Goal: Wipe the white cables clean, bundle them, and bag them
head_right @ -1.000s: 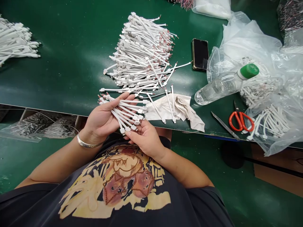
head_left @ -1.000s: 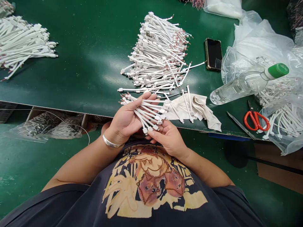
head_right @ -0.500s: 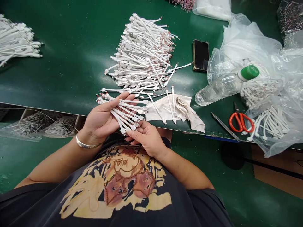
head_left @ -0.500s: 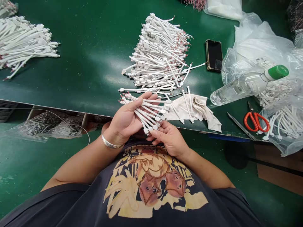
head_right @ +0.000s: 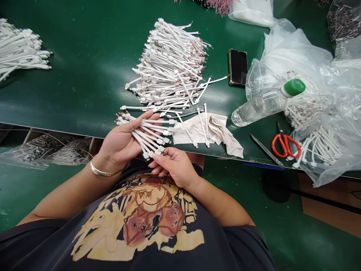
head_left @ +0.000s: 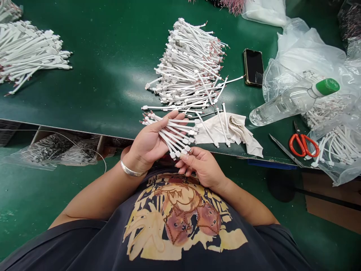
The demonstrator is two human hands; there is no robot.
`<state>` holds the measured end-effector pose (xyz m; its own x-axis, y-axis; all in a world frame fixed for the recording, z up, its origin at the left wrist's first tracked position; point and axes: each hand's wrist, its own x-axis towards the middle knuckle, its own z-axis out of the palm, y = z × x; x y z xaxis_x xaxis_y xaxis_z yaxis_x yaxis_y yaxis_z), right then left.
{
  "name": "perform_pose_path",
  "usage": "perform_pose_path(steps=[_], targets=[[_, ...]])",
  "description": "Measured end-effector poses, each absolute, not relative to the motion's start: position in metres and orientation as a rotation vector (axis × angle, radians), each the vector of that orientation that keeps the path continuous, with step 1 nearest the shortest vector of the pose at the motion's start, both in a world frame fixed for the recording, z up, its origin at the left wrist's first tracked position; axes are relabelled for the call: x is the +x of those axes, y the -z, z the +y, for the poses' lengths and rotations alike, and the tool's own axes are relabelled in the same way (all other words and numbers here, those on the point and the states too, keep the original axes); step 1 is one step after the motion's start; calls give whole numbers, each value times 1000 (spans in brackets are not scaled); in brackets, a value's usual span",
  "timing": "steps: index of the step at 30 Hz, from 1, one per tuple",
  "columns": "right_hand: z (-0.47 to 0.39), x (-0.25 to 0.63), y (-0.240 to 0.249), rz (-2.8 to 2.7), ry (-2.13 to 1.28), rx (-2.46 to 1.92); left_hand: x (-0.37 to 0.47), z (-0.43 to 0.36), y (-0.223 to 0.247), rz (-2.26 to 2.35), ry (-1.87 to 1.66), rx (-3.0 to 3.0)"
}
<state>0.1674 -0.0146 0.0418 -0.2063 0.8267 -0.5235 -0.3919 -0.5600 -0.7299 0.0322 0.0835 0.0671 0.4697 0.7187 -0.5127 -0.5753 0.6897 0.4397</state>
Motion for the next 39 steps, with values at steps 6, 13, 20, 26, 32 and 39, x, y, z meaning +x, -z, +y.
perform_pose_path(steps=[6, 13, 20, 26, 32, 39], targets=[[-15, 167, -41, -545, -1895, -1177, 31, 84, -63, 742, -809, 223], [-17, 167, -39, -528, -1925, -1148, 29, 85, -58, 780, -759, 237], [-16, 168, -38, -474, -1974, -1086, 30, 85, -60, 782, -766, 232], [-15, 168, -34, -425, -2019, -1051, 31, 87, -62, 805, -781, 255], [-16, 167, -30, -520, -1935, -1095, 31, 88, -68, 786, -766, 353], [-16, 168, -31, -654, -1799, -1254, 31, 90, -69, 795, -789, 352]])
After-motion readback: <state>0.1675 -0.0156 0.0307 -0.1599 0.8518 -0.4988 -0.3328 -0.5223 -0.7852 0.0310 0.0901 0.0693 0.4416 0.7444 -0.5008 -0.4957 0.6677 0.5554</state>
